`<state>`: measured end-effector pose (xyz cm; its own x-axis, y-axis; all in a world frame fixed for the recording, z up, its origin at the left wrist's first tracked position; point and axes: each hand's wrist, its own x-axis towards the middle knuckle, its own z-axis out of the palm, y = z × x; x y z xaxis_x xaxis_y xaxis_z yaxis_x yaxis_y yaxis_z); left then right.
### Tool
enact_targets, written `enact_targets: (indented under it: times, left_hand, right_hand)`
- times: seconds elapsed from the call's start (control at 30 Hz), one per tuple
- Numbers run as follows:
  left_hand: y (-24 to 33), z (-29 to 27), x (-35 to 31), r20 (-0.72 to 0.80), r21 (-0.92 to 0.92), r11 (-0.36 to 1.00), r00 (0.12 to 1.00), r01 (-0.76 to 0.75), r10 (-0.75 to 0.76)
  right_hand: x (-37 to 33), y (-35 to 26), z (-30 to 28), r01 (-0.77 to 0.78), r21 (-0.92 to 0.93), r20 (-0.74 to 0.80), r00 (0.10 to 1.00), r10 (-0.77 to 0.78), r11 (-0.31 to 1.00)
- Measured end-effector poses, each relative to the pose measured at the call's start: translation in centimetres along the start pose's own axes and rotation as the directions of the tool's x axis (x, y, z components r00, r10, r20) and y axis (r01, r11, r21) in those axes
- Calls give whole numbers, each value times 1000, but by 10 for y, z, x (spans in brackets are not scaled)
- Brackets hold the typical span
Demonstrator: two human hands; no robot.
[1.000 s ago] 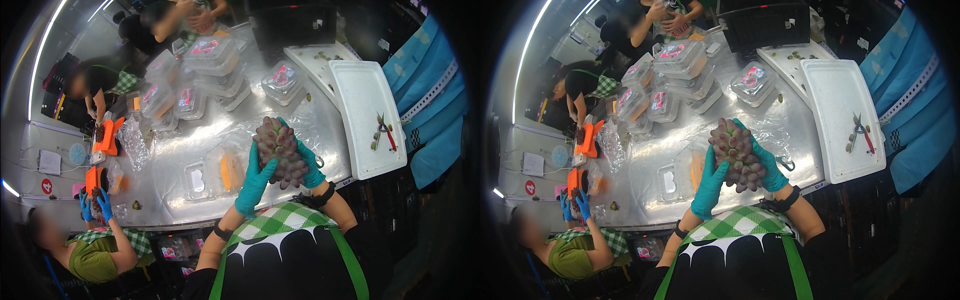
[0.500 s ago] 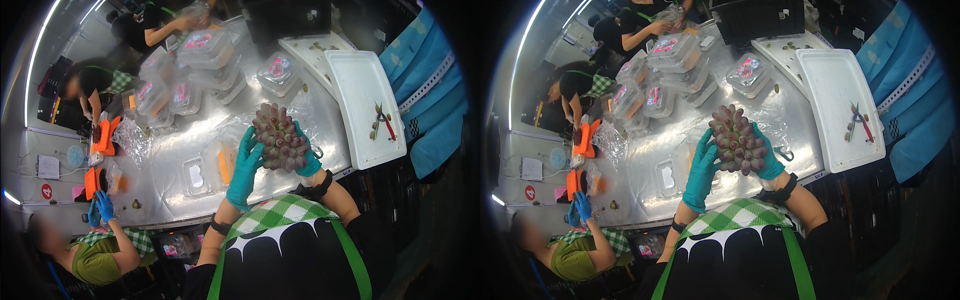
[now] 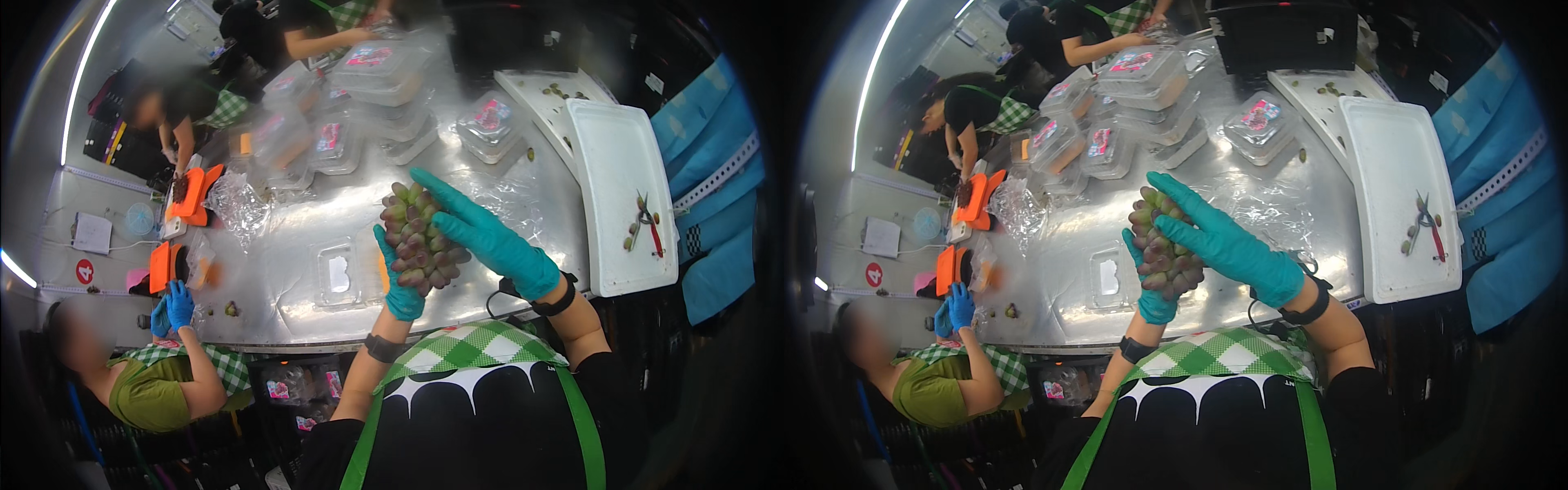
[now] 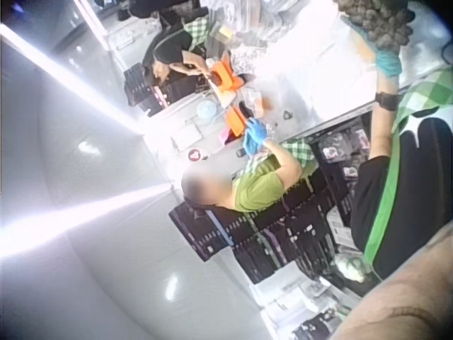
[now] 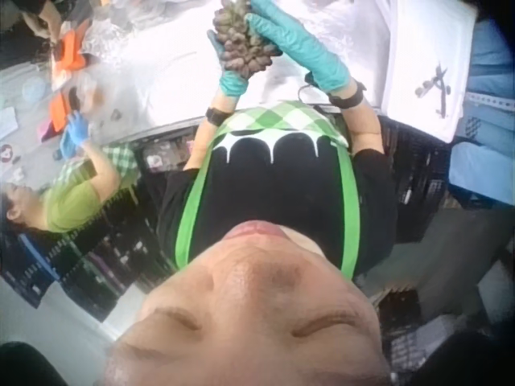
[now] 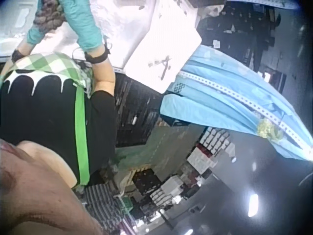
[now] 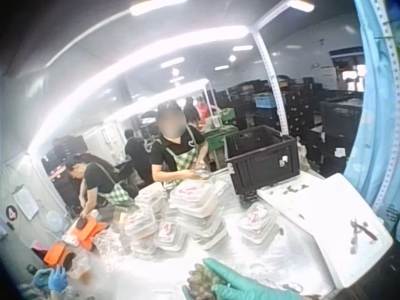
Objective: The person places bunches of grapes into plastic containers, sometimes using shears to trim the stems, and stacks the filled containers.
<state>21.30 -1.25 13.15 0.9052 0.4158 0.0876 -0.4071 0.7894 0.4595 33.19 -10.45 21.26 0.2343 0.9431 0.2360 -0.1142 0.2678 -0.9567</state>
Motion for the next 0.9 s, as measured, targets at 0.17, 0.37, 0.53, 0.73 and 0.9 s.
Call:
enact_targets:
  times: [0.17,0.37,0.53,0.73,0.9]
  left_hand:
    - [4,-11,-10,-12,-122,989,997,-82,81]
    - [9,-16,-24,-9,-323,945,999,-48,48]
    - [9,-24,-26,46,-383,924,999,15,3]
    - [9,-37,-28,121,-408,905,990,118,-75]
    - [13,-44,-27,149,-400,899,981,175,-125]
  right_hand:
    - [-8,20,-15,-37,-19,-165,986,33,999]
    - [-31,49,-16,-222,46,-141,964,226,974]
    - [-39,57,-10,-262,109,-138,951,275,959]
    - [-43,64,-11,-299,91,-121,944,308,950]
    - [-46,71,-9,-297,75,-93,948,304,952]
